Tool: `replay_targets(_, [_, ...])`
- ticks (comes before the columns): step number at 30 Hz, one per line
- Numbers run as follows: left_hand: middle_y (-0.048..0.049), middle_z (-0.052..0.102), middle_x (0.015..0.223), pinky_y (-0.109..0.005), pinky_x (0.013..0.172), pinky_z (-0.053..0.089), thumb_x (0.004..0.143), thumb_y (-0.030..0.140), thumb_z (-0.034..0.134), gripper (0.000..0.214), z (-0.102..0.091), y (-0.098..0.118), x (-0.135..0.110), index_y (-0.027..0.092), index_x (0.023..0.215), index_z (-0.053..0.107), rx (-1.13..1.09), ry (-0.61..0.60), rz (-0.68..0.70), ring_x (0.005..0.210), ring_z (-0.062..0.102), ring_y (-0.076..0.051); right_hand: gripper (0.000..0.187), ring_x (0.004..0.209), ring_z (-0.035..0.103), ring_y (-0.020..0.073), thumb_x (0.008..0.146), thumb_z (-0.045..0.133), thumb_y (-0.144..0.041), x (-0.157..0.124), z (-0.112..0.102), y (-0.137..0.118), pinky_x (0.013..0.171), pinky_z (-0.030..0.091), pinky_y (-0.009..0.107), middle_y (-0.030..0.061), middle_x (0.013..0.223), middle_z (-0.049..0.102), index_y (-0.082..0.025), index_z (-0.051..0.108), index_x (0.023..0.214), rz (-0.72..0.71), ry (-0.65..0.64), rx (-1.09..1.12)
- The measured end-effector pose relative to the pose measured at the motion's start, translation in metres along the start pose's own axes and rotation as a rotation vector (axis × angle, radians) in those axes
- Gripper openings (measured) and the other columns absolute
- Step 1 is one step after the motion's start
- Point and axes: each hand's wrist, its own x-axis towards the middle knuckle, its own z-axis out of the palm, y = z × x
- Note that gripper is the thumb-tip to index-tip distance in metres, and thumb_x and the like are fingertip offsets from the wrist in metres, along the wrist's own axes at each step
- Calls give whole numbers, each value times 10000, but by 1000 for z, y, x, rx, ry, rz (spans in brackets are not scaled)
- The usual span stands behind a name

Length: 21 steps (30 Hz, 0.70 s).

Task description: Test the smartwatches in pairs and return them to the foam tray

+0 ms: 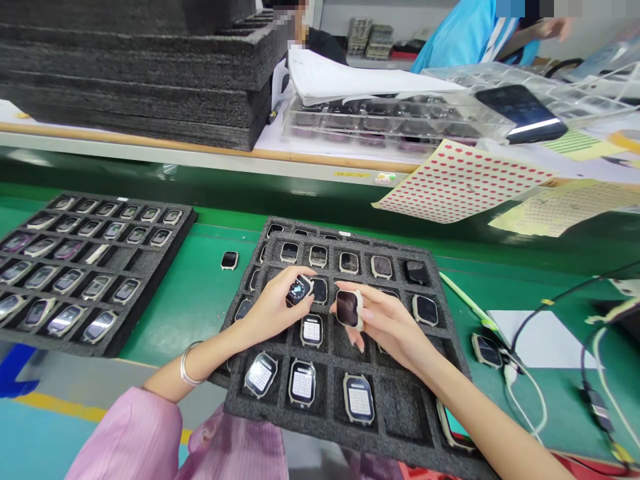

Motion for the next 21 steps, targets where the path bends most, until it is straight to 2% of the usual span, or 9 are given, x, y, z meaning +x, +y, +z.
replay_targets(6, [-55, 610, 1088, -276, 756, 486, 839, 161, 546, 286, 0, 0, 0, 205, 1121, 532, -2, -4, -7, 902, 599, -194, 419, 592, 616, 149, 843, 706, -305, 0, 3, 1, 483, 495, 262, 108, 1025, 688, -208, 617, 1241, 0, 23, -9])
replay_targets(10, [-35, 612, 1002, -251, 684, 484, 838, 153, 526, 209, 0, -1, -1, 206, 1039, 548, -31, -21, -28, 788, 615, -163, 378, 548, 598, 135, 840, 709, -309, -1, 5, -1, 490, 491, 269, 96, 975, 693, -191, 648, 1195, 0, 18, -32])
replay_targets(15, [-9, 616, 884, -234, 632, 471, 819, 141, 533, 200, -1, 0, -2, 206, 1007, 546, -69, -32, -54, 692, 607, -140, 406, 524, 600, 139, 826, 727, -334, -1, 6, -2, 491, 493, 280, 86, 932, 698, -181, 651, 1195, -9, 24, -56])
replay_targets(18, [-13, 621, 898, -237, 636, 478, 819, 160, 547, 226, -1, 1, -2, 210, 1039, 547, -70, -9, -45, 682, 601, -138, 443, 526, 600, 146, 806, 745, -345, -2, 6, -2, 490, 502, 294, 90, 944, 703, -180, 645, 1205, -5, 48, -52])
replay_targets(21, [-13, 614, 901, -233, 630, 479, 803, 147, 548, 193, -1, 2, -2, 205, 988, 547, -61, -3, -45, 678, 595, -133, 441, 521, 603, 148, 800, 750, -351, -2, 6, -3, 497, 507, 302, 93, 938, 706, -170, 652, 1191, 4, 54, -61])
